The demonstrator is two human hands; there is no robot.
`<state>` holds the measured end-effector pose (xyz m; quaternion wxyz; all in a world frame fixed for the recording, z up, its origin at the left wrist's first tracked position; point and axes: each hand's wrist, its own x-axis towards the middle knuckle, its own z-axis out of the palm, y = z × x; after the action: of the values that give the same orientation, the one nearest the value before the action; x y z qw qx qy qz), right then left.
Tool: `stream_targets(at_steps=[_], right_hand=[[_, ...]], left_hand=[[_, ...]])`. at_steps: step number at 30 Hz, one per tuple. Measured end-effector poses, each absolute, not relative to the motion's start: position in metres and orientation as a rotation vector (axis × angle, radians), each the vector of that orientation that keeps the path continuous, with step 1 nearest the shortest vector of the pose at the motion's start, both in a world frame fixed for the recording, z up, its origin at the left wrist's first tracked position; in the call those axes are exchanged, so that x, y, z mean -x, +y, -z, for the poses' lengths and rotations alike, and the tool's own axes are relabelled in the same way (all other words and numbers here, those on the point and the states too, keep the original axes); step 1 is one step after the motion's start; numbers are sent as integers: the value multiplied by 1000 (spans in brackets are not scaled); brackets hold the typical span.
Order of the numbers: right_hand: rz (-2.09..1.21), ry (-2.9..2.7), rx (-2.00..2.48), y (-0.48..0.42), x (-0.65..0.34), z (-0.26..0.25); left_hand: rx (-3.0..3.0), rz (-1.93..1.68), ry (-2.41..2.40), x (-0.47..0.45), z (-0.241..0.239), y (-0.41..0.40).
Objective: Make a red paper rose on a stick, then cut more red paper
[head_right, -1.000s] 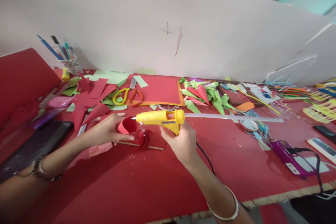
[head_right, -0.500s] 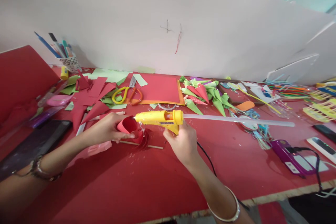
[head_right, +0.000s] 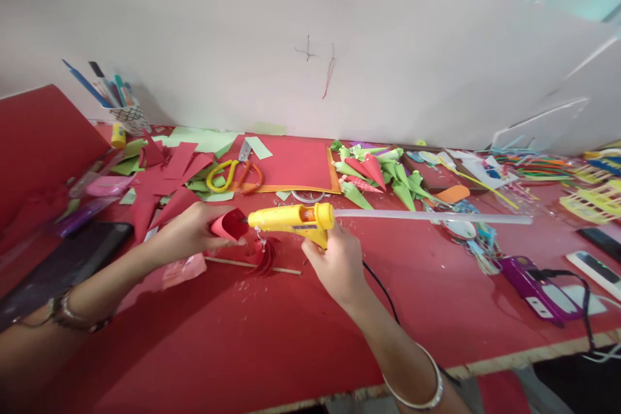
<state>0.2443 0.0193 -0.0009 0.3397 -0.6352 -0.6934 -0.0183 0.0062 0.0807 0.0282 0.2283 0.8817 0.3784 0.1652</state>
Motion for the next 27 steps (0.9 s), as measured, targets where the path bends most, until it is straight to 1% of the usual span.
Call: stream_targets(at_steps=[18, 27], right_hand=[[9, -1832, 1658, 19, -244, 2], [-64, -1843, 1652, 16, -244, 2]], left_hand=[[-2577, -508, 1118, 3, -25, 86], [-2944, -842, 1040, 8, -16, 88]])
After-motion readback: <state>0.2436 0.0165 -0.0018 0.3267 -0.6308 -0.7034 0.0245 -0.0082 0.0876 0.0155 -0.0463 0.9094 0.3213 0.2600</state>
